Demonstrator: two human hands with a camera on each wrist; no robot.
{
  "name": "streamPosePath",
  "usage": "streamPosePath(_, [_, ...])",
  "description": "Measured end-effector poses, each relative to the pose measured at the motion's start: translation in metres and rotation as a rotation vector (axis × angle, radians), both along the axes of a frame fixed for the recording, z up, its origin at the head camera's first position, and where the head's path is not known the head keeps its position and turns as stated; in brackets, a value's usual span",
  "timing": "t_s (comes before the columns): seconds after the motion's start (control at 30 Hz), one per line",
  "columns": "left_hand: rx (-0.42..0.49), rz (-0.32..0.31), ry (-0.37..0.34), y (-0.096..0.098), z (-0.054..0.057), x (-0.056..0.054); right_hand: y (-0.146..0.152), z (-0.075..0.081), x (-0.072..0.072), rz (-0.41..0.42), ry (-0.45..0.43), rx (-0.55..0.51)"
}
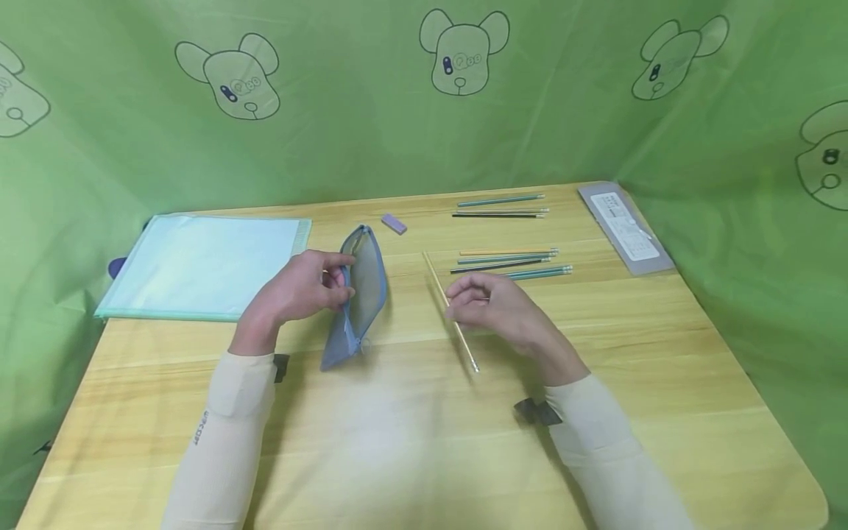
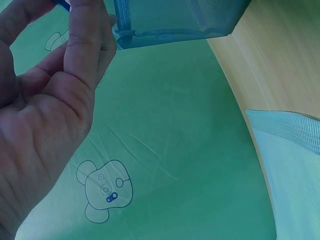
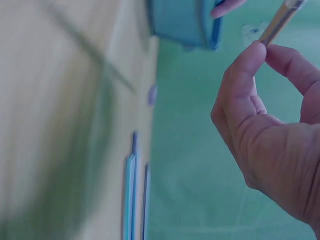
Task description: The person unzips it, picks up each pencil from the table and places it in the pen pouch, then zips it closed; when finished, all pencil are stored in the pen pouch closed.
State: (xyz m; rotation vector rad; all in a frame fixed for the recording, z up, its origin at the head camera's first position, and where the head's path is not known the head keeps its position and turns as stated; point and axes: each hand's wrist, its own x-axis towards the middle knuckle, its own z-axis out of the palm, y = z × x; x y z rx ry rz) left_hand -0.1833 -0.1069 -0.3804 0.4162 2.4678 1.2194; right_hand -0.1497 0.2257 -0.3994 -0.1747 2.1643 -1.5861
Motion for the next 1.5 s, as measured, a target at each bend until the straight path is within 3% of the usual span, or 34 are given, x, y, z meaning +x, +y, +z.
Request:
streamPosePath(0.17, [-0.013, -0.01, 0.023, 0.001, -0.001, 0.002, -0.024, 0.006, -0.006, 0.056, -0.054, -0.069])
streamPosePath(0.43, [-0.042, -0.011, 0.035, 0.004, -0.001, 0.004, -0.053, -0.003, -0.018, 0.069, -0.142, -0.11])
streamPosePath(0.6, [-0.052, -0.021, 0.066, 0.007, 0.001, 0.003, -0.065, -0.004, -0.023, 0.047, -0.134, -0.13])
streamPosePath(1.0, [-0.072, -0.064, 0.065, 0.012, 0.001, 0.003, -0.09, -0.007, -0.038, -0.043, -0.165, -0.193])
streamPosePath(1.23, [-0.078, -0.094, 0.081, 0.015, 0.0, 0.002, -0.101, -0.006, -0.042, -0.057, -0.147, -0.148])
streamPosePath(1.37, [-0.058, -0.103, 0.1, 0.017, 0.0, 0.003, -0.107, -0.006, -0.043, -0.076, -0.136, -0.143])
streamPosePath(1.5, [-0.012, -0.078, 0.074, 0.018, -0.002, 0.003, -0.112, -0.008, -0.043, -0.117, -0.102, -0.141])
